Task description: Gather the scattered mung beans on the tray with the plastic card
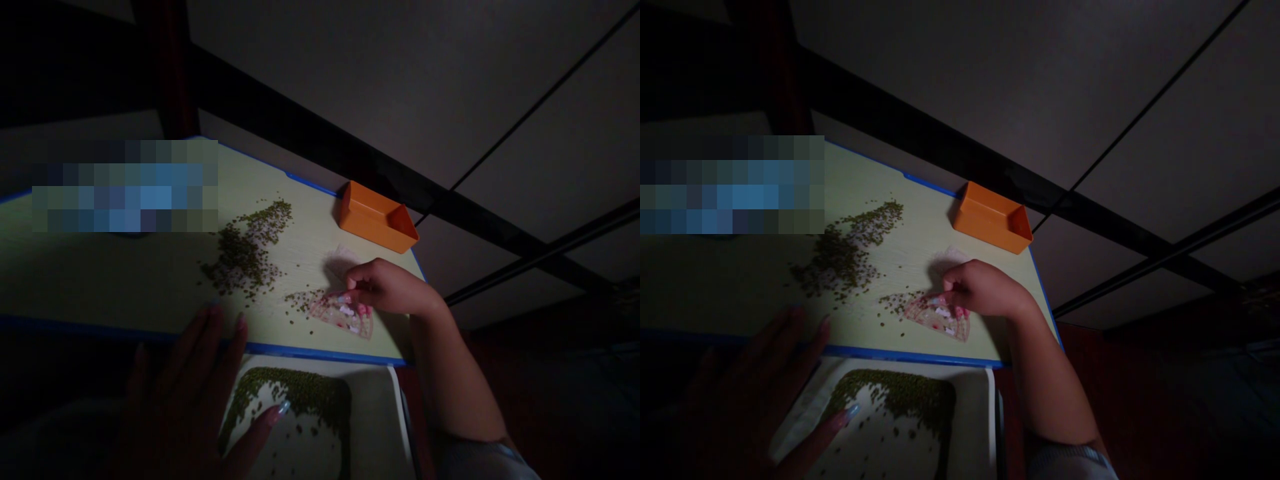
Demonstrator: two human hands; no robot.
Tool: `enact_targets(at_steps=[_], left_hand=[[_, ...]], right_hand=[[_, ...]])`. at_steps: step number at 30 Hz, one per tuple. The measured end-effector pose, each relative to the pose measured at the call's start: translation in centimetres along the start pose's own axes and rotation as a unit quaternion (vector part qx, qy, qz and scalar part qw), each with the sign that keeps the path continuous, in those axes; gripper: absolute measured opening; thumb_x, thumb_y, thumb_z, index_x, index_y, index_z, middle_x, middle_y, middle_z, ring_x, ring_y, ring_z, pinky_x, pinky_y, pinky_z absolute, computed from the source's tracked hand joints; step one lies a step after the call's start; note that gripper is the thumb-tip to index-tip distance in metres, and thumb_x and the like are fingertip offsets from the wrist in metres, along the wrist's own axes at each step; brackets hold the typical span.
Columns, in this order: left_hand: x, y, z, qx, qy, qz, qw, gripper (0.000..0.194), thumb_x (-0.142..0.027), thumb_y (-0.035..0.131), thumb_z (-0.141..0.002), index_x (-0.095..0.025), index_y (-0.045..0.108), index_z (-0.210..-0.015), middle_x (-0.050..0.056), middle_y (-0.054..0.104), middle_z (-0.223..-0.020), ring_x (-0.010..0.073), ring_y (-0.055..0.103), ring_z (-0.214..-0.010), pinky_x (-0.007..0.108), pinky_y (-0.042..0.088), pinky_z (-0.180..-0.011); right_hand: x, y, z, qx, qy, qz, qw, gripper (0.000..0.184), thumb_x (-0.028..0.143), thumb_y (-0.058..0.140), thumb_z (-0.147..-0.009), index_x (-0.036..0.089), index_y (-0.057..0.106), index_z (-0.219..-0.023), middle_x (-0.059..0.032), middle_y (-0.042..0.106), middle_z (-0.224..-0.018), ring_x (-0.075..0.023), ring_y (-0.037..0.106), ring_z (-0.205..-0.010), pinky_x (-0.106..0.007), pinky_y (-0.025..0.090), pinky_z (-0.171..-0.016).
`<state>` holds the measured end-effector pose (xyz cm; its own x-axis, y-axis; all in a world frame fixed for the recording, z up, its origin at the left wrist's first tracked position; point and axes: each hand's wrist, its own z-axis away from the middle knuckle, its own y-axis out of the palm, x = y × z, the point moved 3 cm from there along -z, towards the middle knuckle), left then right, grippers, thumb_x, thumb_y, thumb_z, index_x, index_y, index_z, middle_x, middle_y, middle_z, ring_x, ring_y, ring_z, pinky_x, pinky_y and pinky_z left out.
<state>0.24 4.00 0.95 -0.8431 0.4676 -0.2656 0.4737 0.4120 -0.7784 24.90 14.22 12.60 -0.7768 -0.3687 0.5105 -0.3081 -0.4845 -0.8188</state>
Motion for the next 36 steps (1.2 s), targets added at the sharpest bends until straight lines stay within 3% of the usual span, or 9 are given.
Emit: enact_targets(at_steps=[7, 14, 21, 27, 32, 36], left_hand=[[0.0, -0.1, -0.1, -0.001, 0.020, -0.013, 1.000, 0.077, -0.046, 0.044, -0.081, -0.015, 0.024, -0.149, 0.019, 0.024, -0.160, 0.0333, 0.022, -0.147, 0.062, 0.013, -0.117], [-0.3, -0.2, -0.2, 0.006, -0.018, 0.015, 1.000, 0.077, -0.048, 0.045, -0.082, -0.023, 0.021, -0.150, 0.015, 0.025, -0.160, 0.0327, 0.025, -0.147, 0.065, 0.016, -0.115], [-0.2, 0.0, -0.2, 0.007, -0.016, 0.009, 1.000, 0.075, -0.049, 0.044, -0.083, -0.022, 0.022, -0.149, 0.015, 0.025, -0.160, 0.0317, 0.023, -0.148, 0.062, 0.012, -0.117], [-0.2, -0.1, -0.2, 0.005, -0.038, 0.047, 0.998, 0.074, -0.050, 0.045, -0.083, -0.027, 0.023, -0.149, 0.013, 0.027, -0.160, 0.0317, 0.025, -0.147, 0.063, 0.013, -0.117], [-0.3, -0.2, -0.2, 0.000, -0.063, 0.068, 0.996, 0.078, -0.062, 0.047, -0.081, -0.034, 0.022, -0.149, 0.009, 0.029, -0.160, 0.0318, 0.029, -0.146, 0.063, 0.014, -0.117], [-0.4, -0.3, -0.2, -0.002, -0.069, 0.067, 0.995, 0.075, -0.058, 0.045, -0.082, -0.035, 0.020, -0.149, 0.009, 0.030, -0.159, 0.0319, 0.030, -0.145, 0.064, 0.016, -0.116]], right_hand=[[0.1, 0.2, 0.0, 0.019, -0.009, -0.011, 1.000, 0.022, 0.027, 0.058, -0.089, 0.015, 0.057, -0.070, 0.0018, 0.062, -0.059, -0.0080, 0.055, -0.055, -0.023, 0.037, -0.057], [1.1, 0.5, -0.2, -0.004, -0.031, 0.027, 0.999, 0.020, 0.024, 0.059, -0.088, 0.015, 0.058, -0.071, 0.0027, 0.060, -0.060, -0.0072, 0.049, -0.057, -0.024, 0.033, -0.058], [1.1, 0.5, -0.2, -0.017, -0.012, 0.034, 0.999, 0.016, 0.018, 0.058, -0.086, 0.016, 0.058, -0.070, 0.0022, 0.061, -0.060, -0.0075, 0.049, -0.056, -0.025, 0.032, -0.059], [0.7, 0.1, 0.0, -0.039, 0.009, 0.045, 0.998, 0.016, 0.015, 0.056, -0.084, 0.016, 0.059, -0.069, 0.0020, 0.061, -0.059, -0.0075, 0.049, -0.055, -0.026, 0.031, -0.058], [0.5, -0.1, 0.1, -0.039, 0.016, 0.039, 0.998, 0.017, 0.013, 0.054, -0.084, 0.016, 0.059, -0.068, 0.0020, 0.062, -0.058, -0.0073, 0.051, -0.055, -0.025, 0.033, -0.059], [0.6, -0.1, 0.1, -0.045, 0.021, 0.046, 0.998, 0.015, 0.014, 0.055, -0.084, 0.015, 0.059, -0.070, 0.0015, 0.063, -0.060, -0.0075, 0.051, -0.056, -0.025, 0.033, -0.059]])
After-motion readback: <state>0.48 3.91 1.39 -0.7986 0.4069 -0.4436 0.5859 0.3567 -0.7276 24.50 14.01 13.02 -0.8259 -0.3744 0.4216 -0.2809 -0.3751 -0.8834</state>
